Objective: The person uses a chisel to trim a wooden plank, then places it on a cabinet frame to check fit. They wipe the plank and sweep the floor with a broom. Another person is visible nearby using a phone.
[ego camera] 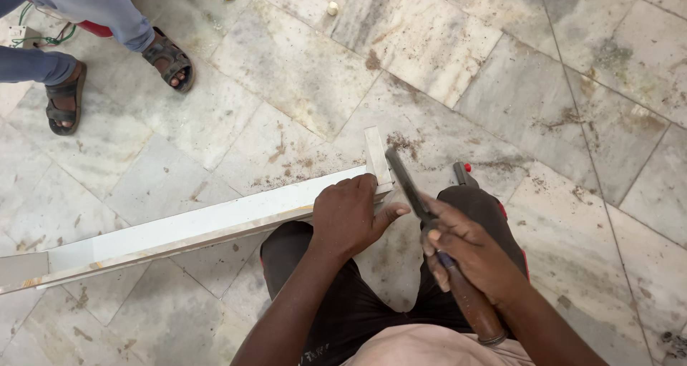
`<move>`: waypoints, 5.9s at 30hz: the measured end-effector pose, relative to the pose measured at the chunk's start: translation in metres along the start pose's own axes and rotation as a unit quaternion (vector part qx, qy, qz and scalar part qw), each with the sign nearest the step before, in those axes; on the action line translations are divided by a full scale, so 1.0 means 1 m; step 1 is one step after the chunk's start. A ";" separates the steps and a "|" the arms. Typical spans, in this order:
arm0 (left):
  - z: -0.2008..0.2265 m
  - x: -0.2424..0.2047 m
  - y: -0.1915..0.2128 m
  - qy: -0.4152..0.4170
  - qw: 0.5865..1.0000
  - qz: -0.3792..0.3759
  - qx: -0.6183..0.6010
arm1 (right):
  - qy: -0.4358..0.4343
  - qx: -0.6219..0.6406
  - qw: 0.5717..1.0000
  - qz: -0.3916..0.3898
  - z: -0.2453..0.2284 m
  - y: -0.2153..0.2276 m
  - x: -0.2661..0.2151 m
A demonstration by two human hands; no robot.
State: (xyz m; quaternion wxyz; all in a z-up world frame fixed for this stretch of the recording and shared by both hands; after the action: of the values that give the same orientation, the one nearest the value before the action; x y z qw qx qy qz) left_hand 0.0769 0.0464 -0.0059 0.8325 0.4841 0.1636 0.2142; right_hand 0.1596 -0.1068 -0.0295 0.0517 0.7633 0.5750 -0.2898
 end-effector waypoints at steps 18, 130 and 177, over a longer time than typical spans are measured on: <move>-0.006 0.024 0.003 0.055 0.988 -0.135 -0.059 | -0.078 -0.178 0.981 -0.002 -0.020 0.000 -0.003; -0.013 0.018 -0.008 0.047 0.990 -0.122 0.052 | -0.001 -0.218 0.976 -0.021 -0.018 0.035 0.111; -0.003 0.017 0.008 -0.014 0.997 0.012 0.075 | 0.112 0.080 0.977 0.160 0.034 0.108 0.017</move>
State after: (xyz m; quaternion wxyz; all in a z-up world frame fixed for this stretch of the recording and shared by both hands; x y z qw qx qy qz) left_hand 0.0884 0.0609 -0.0012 0.7932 0.5503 0.1620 0.2046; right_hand 0.2479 -0.1426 -0.0940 -0.0292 0.8747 0.4226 -0.2354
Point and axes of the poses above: each hand's wrist, its own x-axis towards the middle knuckle, its own y-axis out of the back of the hand, z = x × y, the point moved 9 cm from there along x, towards the middle knuckle, and after that the axes turned 7 degrees about -x, right-handed, at the moved point
